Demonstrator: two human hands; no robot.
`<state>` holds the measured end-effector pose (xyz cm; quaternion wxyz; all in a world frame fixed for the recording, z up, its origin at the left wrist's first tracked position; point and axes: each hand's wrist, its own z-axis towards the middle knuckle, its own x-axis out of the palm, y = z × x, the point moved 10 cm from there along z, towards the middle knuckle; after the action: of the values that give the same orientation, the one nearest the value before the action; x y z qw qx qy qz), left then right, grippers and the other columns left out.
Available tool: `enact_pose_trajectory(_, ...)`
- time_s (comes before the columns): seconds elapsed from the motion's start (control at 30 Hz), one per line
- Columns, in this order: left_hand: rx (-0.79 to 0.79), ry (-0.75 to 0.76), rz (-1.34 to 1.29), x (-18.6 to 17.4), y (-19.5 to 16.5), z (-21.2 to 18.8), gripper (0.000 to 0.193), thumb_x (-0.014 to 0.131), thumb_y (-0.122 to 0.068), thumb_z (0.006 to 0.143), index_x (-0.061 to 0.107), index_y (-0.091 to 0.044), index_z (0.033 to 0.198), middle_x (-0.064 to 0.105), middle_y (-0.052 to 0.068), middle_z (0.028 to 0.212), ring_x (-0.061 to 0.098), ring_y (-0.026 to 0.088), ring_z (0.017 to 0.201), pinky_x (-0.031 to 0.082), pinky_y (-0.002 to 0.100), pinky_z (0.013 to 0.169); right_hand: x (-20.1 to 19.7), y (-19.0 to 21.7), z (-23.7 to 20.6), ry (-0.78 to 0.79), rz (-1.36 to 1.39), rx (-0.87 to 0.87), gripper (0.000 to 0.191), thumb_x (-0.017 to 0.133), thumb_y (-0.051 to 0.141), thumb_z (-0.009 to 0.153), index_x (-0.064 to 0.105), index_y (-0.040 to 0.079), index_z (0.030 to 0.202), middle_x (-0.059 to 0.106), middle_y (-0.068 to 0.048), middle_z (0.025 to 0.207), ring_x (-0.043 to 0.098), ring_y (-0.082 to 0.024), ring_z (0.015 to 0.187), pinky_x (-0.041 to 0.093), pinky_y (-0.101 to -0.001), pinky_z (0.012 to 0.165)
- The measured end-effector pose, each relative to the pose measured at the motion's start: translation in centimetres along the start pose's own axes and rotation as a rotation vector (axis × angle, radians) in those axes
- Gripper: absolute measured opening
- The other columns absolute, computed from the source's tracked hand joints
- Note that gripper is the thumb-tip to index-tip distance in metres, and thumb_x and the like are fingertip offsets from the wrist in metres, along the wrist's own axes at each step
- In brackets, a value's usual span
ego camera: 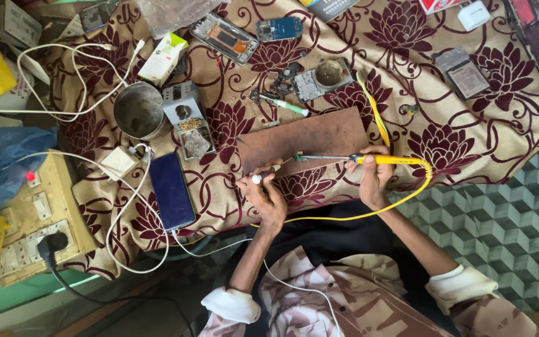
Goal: The person uses a soldering iron and solder wire to solder a small green circuit board placed on a wooden board. The person repeatedly applies heat and solder to the board's components while holding the board steady with the other hand.
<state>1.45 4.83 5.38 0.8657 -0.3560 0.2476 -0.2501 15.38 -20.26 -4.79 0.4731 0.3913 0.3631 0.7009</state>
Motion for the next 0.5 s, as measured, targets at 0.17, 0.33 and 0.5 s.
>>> enact_pose_trajectory(0.17,0.032,-0.033,0.018,-0.09,-0.39,0.25,0.017,0.047,0.009,0.098,0.055,-0.006,0.101,0.075,0.008,0.109,0.062,0.019,0.089,0.031,0.037,0.092,0.11,0.24,0.34,-0.01,-0.023,0.016,0.023,0.048,0.023,0.113,0.049,0.0,0.114,0.065,-0.012,0.083,0.062,-0.015,0.071,0.053,-0.0275,0.067)
enact_pose_trajectory(0.33,0.06,-0.026,0.031,-0.06,-0.48,0.06,0.02,0.049,0.011,0.097,0.056,-0.007,0.101,0.076,0.006,0.111,0.058,0.016,0.085,0.03,0.036,0.09,0.11,0.39,0.21,-0.002,-0.044,0.034,0.023,0.047,0.021,0.114,0.049,-0.001,0.114,0.065,-0.013,0.083,0.062,-0.015,0.071,0.054,-0.0294,0.068)
enact_pose_trajectory(0.5,0.082,-0.028,0.109,-0.12,-0.35,-0.32,0.019,0.051,0.01,0.095,0.057,-0.007,0.101,0.076,0.004,0.11,0.056,0.016,0.085,0.029,0.038,0.091,-0.05,0.23,0.35,0.018,0.116,0.005,0.021,0.048,0.022,0.115,0.048,0.001,0.113,0.066,-0.014,0.083,0.064,-0.017,0.071,0.054,-0.0305,0.069)
